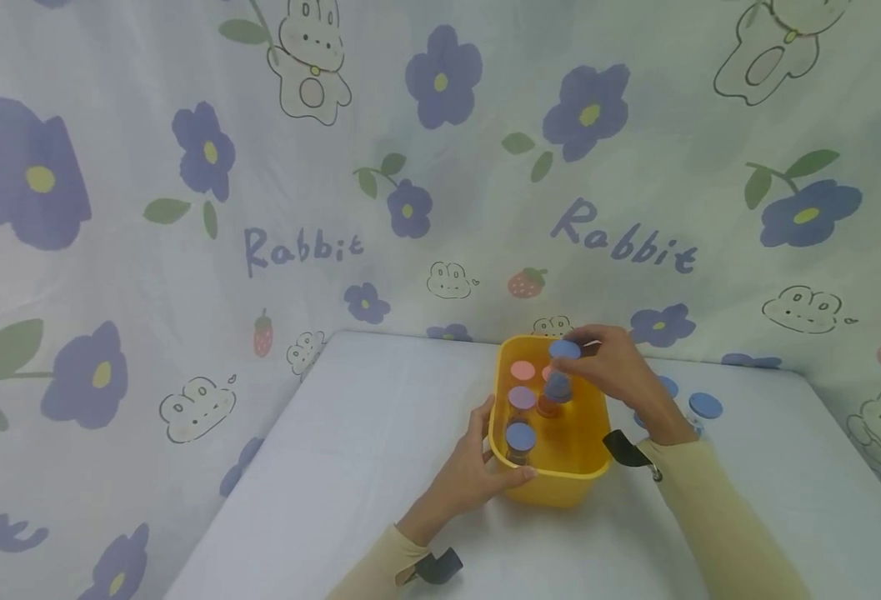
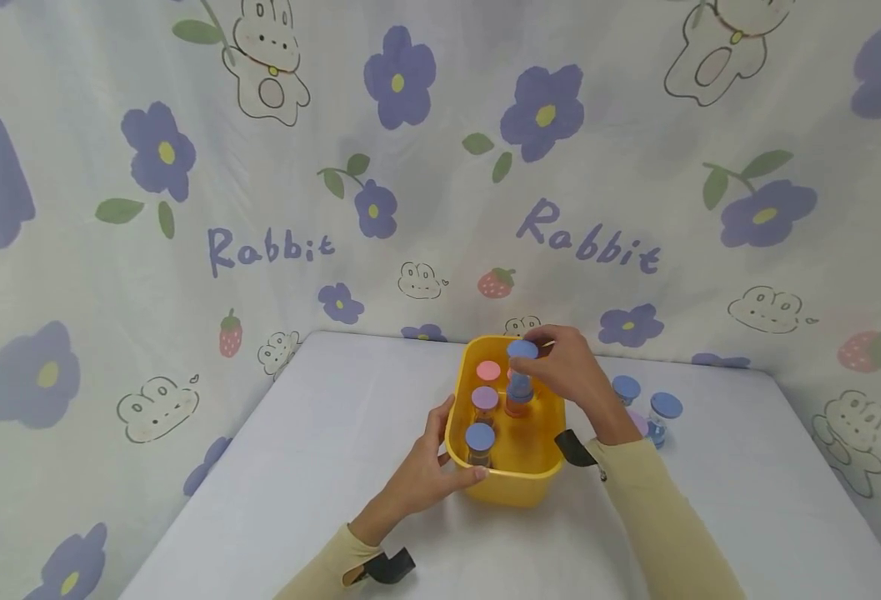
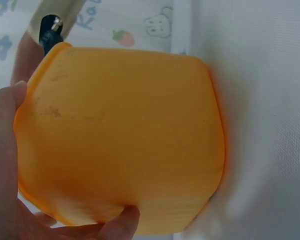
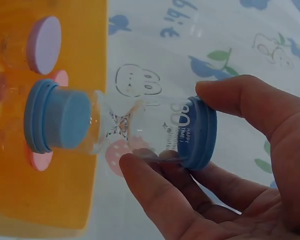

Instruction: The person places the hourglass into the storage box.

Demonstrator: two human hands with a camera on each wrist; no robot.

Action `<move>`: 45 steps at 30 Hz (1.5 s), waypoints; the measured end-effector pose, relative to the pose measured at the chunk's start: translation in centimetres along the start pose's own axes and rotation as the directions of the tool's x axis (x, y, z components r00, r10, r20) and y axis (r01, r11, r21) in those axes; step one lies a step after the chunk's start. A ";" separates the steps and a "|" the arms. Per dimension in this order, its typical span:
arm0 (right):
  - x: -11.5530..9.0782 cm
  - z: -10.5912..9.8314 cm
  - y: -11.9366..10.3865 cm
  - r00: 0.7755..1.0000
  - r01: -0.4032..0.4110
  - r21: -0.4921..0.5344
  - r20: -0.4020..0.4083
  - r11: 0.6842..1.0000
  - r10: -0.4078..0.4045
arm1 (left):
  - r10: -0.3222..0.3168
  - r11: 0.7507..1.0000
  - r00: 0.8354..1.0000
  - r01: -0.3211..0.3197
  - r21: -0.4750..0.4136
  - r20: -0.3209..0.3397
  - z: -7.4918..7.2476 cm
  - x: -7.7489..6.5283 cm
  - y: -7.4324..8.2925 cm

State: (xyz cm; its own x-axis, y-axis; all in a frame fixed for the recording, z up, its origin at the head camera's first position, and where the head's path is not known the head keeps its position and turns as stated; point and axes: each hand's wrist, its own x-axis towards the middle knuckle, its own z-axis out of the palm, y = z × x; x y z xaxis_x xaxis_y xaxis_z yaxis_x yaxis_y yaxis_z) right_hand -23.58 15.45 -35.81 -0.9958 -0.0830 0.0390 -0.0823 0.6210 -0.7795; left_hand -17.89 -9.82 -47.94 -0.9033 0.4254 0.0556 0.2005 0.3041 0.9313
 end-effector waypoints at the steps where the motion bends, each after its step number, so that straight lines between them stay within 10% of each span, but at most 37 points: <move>1: 0.1 0.0 0.0 1.000 -0.007 -0.009 0.011 1.000 0.007 | -0.003 1.000 1.000 0.003 -0.001 0.001 0.0 0.0 0.0; 45: 2.3 3.2 0.0 0.968 -0.018 -0.266 0.238 0.964 0.084 | -0.031 1.000 1.000 0.031 0.003 0.000 0.0 -0.3 0.1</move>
State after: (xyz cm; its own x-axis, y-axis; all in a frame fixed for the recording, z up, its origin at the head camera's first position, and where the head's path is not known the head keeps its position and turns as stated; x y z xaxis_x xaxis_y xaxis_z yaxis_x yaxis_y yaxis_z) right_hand -25.70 12.76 -37.69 -0.9609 -0.2133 -0.1764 -0.0717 0.8073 -0.5857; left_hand -17.61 -9.93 -47.89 -0.9091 0.4158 0.0263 0.1731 0.3197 0.9316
